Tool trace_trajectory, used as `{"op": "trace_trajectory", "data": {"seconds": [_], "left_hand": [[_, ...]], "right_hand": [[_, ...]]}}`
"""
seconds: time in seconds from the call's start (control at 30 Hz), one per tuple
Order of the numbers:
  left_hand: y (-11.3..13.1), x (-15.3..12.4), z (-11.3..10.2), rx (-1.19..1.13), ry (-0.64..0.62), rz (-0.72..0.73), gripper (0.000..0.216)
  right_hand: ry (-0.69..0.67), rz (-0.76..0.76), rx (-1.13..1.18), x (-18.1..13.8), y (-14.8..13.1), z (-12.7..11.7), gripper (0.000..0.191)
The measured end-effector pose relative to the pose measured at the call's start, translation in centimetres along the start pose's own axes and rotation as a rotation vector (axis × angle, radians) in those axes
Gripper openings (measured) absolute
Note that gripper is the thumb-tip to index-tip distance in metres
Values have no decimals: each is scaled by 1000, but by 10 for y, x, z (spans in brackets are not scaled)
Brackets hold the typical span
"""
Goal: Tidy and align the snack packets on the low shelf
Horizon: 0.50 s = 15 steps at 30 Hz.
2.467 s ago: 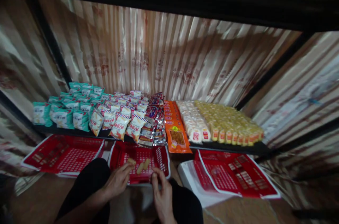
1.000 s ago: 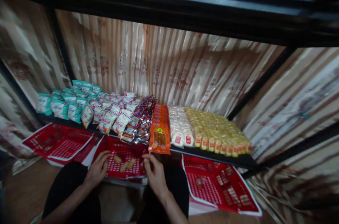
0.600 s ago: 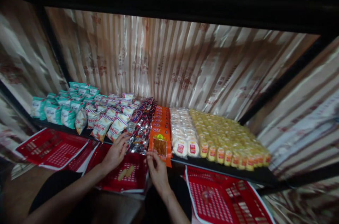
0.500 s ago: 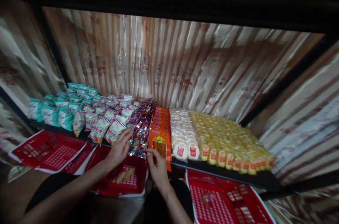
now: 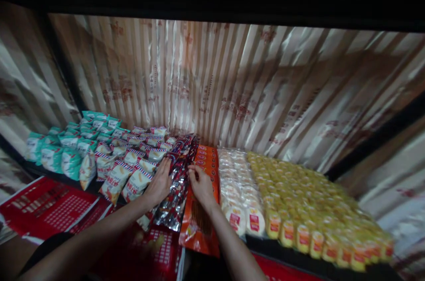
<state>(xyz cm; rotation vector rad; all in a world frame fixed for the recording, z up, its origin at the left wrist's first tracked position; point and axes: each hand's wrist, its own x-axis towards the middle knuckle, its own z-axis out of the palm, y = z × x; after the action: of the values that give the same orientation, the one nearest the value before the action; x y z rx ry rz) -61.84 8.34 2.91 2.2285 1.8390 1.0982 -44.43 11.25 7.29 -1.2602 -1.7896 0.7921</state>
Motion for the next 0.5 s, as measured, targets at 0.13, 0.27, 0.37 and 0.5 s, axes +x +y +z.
{"op": "trace_trajectory", "data": {"seconds": [0.13, 0.27, 0.37, 0.5], "left_hand": [[7, 14, 10, 35, 4, -53, 61], [13, 21, 17, 103, 59, -122, 65], [13, 23, 19, 133, 89, -140, 63], [7, 26, 23, 118, 96, -204, 58]], "right_hand": [[26, 14, -129, 45, 5, 2, 32], [43, 67, -265, 79, 6, 6, 35], [45, 103, -370, 100, 5, 7, 39], [24, 135, -490, 121, -1, 8, 38]]}}
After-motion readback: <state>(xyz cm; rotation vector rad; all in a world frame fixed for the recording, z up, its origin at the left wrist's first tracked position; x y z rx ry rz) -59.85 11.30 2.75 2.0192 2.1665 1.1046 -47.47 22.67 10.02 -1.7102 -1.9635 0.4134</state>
